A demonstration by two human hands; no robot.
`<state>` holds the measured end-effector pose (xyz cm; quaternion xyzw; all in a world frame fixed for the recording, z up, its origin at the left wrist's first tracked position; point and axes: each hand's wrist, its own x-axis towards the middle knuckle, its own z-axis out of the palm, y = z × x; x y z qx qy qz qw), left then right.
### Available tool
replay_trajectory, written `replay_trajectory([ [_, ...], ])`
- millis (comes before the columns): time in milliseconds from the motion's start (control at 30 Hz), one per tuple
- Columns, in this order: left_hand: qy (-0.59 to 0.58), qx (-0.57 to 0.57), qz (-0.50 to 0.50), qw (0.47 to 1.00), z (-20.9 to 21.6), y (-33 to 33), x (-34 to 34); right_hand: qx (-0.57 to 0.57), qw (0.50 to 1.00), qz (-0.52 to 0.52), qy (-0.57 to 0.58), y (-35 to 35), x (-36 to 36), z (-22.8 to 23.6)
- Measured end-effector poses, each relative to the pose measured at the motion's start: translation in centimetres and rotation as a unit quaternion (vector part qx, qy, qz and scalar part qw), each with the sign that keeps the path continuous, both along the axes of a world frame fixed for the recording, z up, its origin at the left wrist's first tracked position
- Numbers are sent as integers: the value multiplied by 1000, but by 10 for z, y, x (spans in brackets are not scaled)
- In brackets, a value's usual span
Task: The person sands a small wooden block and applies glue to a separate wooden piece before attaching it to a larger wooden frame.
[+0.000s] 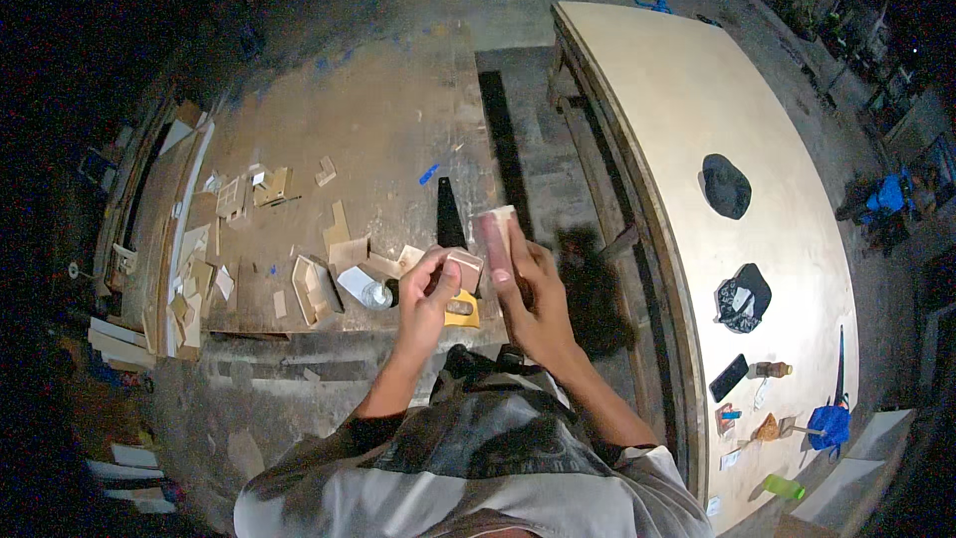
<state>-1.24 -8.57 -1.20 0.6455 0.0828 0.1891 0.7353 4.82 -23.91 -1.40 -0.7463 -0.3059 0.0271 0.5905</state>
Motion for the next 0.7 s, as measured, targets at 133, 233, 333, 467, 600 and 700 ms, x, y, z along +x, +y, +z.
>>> replay_trajectory([
  [133, 58, 6, -4, 998, -7, 2, -6, 9, 996, 19, -83, -7, -16, 6],
  [233, 88, 8, 12, 996, -6, 0, -6, -9, 999, 14, -40, 0, -23, 4],
  [333, 38, 3, 4, 999, -10, -5, -9, 4, 1000, -12, 23, -1, -9, -5],
  [467, 52, -13, 25, 998, -5, -4, -7, 60, 998, -3, -27, -6, -20, 10],
  [600, 65, -36, -6, 997, 2, -3, -7, -4, 998, -7, -65, 1, -16, 5],
  [700, 61, -32, 10, 998, -3, -2, -8, 25, 999, -37, -29, -2, -16, 12],
])
